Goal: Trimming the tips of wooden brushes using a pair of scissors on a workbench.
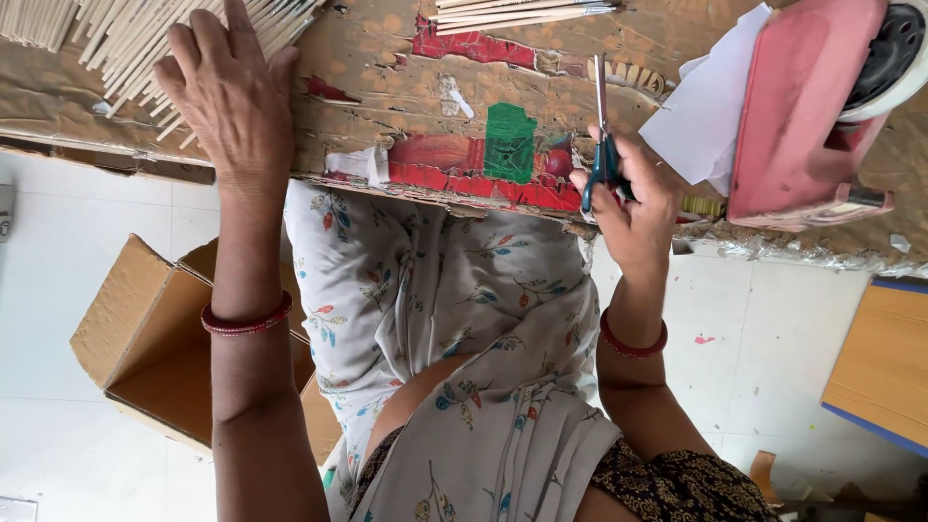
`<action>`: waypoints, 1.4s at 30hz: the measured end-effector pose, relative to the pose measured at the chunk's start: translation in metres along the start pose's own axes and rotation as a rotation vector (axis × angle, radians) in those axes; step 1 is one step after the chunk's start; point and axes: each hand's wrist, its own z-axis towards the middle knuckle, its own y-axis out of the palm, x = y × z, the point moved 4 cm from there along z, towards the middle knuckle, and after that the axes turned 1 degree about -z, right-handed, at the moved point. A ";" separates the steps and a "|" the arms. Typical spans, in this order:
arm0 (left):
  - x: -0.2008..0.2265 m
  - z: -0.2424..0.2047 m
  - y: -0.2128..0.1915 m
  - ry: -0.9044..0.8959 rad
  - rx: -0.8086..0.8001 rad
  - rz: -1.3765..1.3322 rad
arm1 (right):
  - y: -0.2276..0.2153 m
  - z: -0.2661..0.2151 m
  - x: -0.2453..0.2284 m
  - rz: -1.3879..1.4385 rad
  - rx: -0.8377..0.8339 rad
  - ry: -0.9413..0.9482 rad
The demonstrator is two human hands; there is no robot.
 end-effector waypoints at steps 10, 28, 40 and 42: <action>-0.010 0.054 -0.030 -0.188 -0.326 -0.076 | -0.004 -0.001 -0.005 0.018 0.031 -0.003; 0.228 0.105 0.060 0.533 -0.184 -0.342 | -0.012 -0.003 0.006 0.305 -0.048 0.086; 0.234 0.026 0.006 0.563 -0.373 -0.396 | -0.019 0.002 0.004 0.308 -0.018 0.020; 0.236 0.016 0.003 0.580 -0.331 -0.380 | -0.019 0.001 0.003 0.296 -0.009 0.024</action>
